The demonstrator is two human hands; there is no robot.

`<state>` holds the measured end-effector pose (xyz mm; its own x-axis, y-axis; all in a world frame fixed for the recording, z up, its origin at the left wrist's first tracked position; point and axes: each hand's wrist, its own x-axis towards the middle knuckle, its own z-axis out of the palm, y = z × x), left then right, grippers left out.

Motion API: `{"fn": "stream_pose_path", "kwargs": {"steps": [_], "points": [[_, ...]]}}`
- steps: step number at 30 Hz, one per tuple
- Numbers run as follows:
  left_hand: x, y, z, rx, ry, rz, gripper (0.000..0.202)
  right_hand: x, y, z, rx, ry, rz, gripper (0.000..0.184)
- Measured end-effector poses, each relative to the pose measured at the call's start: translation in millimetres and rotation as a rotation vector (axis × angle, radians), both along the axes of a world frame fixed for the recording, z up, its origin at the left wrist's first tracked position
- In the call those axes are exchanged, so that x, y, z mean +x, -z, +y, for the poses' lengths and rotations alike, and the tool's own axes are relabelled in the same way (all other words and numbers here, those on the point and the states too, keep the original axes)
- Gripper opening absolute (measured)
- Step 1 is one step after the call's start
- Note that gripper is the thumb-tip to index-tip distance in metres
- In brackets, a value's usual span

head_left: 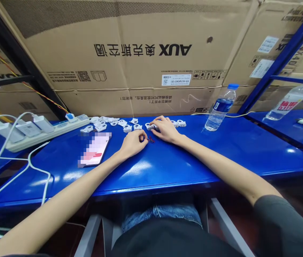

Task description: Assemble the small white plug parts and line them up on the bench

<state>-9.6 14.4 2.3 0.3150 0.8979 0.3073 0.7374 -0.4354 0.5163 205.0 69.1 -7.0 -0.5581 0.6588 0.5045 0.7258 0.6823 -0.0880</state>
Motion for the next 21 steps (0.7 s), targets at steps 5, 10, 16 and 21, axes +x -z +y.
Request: {"fn": "stream_pose_path", "kwargs": {"steps": [5, 10, 16, 21], "points": [[0.5, -1.0, -1.5, -0.01, -0.067, 0.018, 0.01, -12.0, -11.3, 0.1, 0.03, -0.023, -0.04, 0.026], [-1.1, -0.1, -1.8, 0.024, -0.166, 0.027, 0.011, -32.8, -20.6, 8.2, 0.0, -0.023, -0.094, 0.025], [-3.9, 0.6, 0.3, 0.032, -0.253, 0.038, 0.009, -48.7, -17.5, 19.2, -0.032, -0.026, -0.117, 0.017], [-5.0, -1.8, 0.9, 0.025, -0.273, 0.009, 0.007, -49.5, -12.0, 19.6, -0.029, -0.042, -0.056, 0.016]]}}
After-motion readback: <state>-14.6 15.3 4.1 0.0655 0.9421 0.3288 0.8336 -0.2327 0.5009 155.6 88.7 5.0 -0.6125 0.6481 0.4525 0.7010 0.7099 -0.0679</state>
